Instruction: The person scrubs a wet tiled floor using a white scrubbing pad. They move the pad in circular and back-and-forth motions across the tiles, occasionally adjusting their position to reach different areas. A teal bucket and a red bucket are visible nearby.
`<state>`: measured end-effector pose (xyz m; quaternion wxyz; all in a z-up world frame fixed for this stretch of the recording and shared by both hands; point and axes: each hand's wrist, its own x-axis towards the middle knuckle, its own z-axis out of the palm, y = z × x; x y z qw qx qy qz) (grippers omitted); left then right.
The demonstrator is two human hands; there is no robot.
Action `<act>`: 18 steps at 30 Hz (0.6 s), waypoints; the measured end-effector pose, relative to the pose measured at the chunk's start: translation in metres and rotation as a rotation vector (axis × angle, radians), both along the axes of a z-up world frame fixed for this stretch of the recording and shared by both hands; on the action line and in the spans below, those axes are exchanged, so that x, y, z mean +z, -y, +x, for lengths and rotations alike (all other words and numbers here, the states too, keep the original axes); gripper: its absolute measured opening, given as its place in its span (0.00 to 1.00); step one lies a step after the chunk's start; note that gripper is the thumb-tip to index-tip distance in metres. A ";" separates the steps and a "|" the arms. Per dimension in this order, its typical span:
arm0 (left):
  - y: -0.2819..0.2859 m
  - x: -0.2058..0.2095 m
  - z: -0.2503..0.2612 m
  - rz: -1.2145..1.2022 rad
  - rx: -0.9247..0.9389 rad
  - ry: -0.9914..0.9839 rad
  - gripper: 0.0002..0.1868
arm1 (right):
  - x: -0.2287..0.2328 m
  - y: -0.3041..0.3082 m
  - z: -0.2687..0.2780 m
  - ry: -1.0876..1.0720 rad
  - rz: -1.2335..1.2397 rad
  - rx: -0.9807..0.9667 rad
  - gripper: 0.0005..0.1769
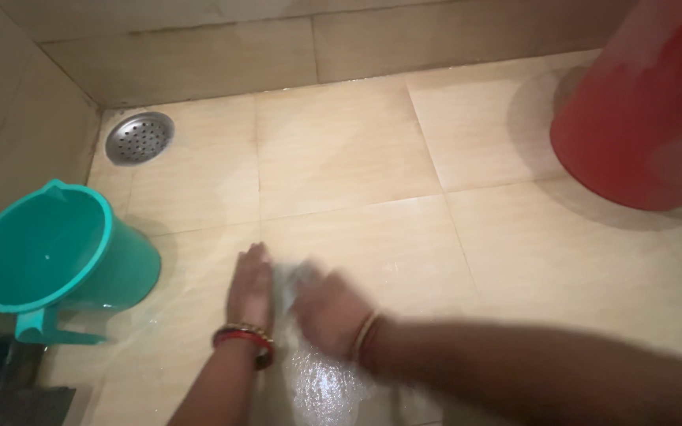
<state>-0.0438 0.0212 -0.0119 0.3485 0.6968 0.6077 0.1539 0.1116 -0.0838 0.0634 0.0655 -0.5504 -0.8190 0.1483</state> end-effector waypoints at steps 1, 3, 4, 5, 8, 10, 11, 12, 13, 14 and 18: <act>-0.004 0.002 -0.017 0.012 0.016 0.034 0.31 | -0.002 0.018 -0.030 -0.119 0.007 0.051 0.10; -0.007 0.008 -0.036 -0.002 0.072 0.041 0.30 | -0.007 0.043 -0.071 -0.110 0.161 0.168 0.12; -0.003 0.016 -0.052 -0.032 0.112 0.014 0.30 | -0.009 0.053 -0.086 -0.104 0.237 0.228 0.14; 0.000 0.024 -0.062 -0.061 0.152 -0.013 0.29 | -0.009 0.060 -0.097 -0.099 0.312 0.288 0.15; 0.004 0.041 -0.071 0.012 -0.015 -0.184 0.28 | -0.006 0.050 -0.084 -0.190 0.142 0.276 0.13; 0.012 0.043 -0.067 -0.024 0.044 -0.160 0.27 | -0.003 0.021 -0.047 -0.219 0.026 0.136 0.12; 0.017 0.040 -0.062 -0.040 0.072 -0.146 0.26 | 0.000 0.004 -0.027 -0.199 0.035 0.033 0.12; 0.018 0.033 -0.054 0.012 0.071 -0.171 0.26 | 0.002 -0.011 -0.005 0.015 0.153 -0.033 0.12; 0.019 0.023 -0.045 0.065 0.071 -0.196 0.27 | 0.004 -0.019 0.021 -0.047 0.156 -0.210 0.19; 0.020 0.011 -0.034 0.118 0.068 -0.221 0.27 | 0.006 -0.029 0.050 -0.110 0.096 -0.374 0.24; 0.034 -0.025 0.036 0.315 -0.003 -0.104 0.26 | 0.017 -0.033 0.159 0.197 0.008 -0.688 0.22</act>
